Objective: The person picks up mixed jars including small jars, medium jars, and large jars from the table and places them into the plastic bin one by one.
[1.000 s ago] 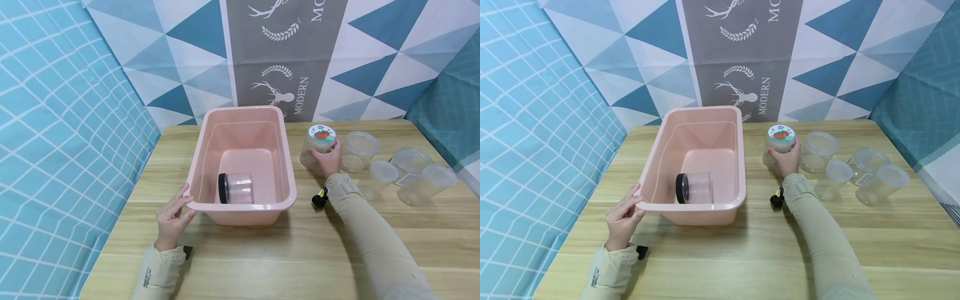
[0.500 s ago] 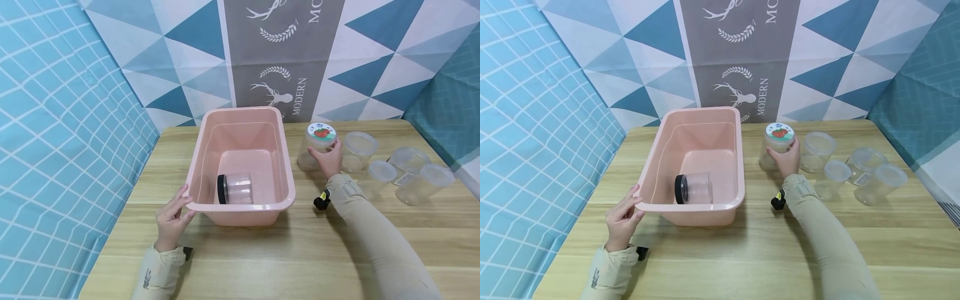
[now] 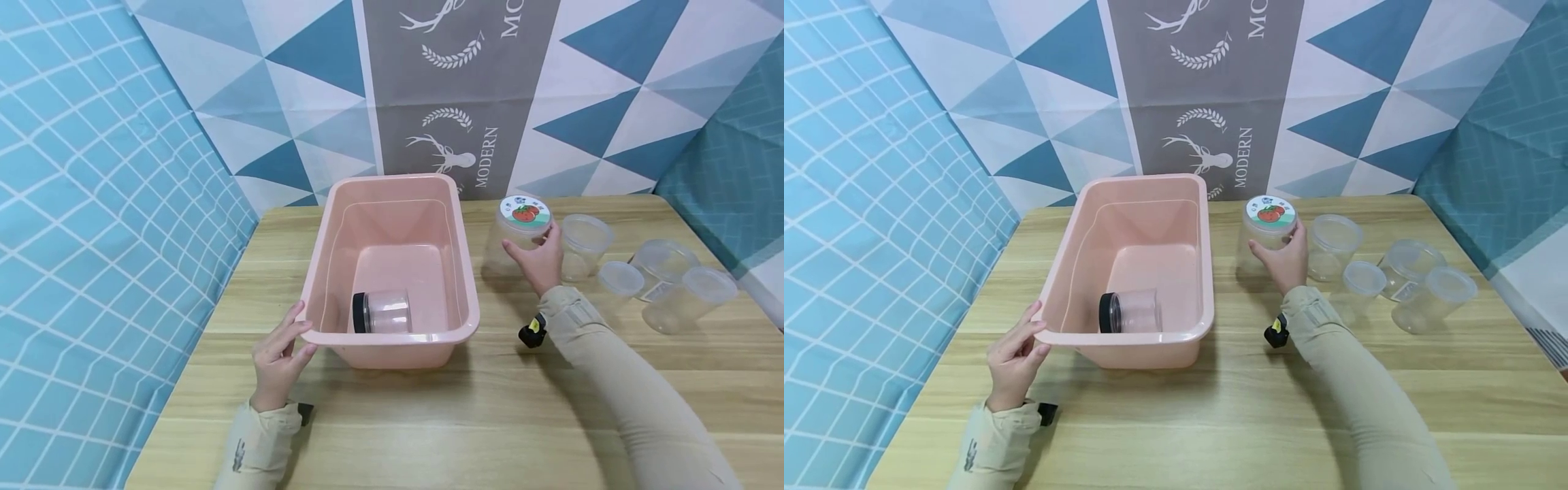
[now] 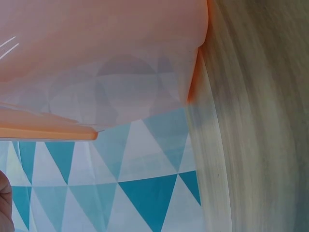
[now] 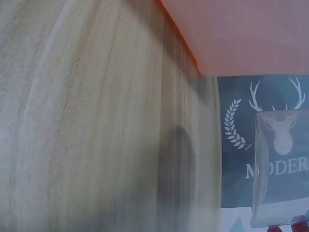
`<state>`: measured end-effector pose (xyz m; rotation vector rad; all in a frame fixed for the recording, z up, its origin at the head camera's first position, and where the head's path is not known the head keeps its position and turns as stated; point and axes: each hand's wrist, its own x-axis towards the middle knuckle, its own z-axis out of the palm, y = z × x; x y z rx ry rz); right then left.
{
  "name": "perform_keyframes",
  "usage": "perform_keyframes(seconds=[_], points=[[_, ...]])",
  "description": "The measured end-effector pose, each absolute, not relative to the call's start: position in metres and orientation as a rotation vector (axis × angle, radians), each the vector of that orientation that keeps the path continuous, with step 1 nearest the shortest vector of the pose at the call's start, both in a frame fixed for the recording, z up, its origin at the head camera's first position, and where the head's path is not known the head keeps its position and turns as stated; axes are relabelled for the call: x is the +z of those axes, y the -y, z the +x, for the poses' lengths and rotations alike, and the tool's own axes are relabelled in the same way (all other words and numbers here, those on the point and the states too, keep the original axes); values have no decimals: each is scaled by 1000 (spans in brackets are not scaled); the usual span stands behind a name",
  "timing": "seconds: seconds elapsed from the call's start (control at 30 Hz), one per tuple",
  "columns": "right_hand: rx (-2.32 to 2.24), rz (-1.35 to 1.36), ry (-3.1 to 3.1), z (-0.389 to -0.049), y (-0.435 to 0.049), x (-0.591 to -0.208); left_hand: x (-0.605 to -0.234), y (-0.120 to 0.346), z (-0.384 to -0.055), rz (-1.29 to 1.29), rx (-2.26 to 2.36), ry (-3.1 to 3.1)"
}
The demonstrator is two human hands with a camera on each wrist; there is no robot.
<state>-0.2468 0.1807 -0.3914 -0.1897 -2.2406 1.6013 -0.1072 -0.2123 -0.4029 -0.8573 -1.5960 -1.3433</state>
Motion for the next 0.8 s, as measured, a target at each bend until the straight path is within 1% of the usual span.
perform_keyframes(seconds=[0.33, 0.47, 0.67, 0.8], points=[[1574, -96, 2275, -238, -173, -369, -404, 217, -104, -882, -1358, 1609], [1517, -40, 2311, -233, -174, -355, -404, 217, -106, -922, -1392, 1607], [1449, 122, 2369, -230, -176, -333, -403, 215, -108, -917, -1368, 1597], [1461, 150, 2383, -231, -178, -317, -402, 216, -108, -904, -1344, 1597]])
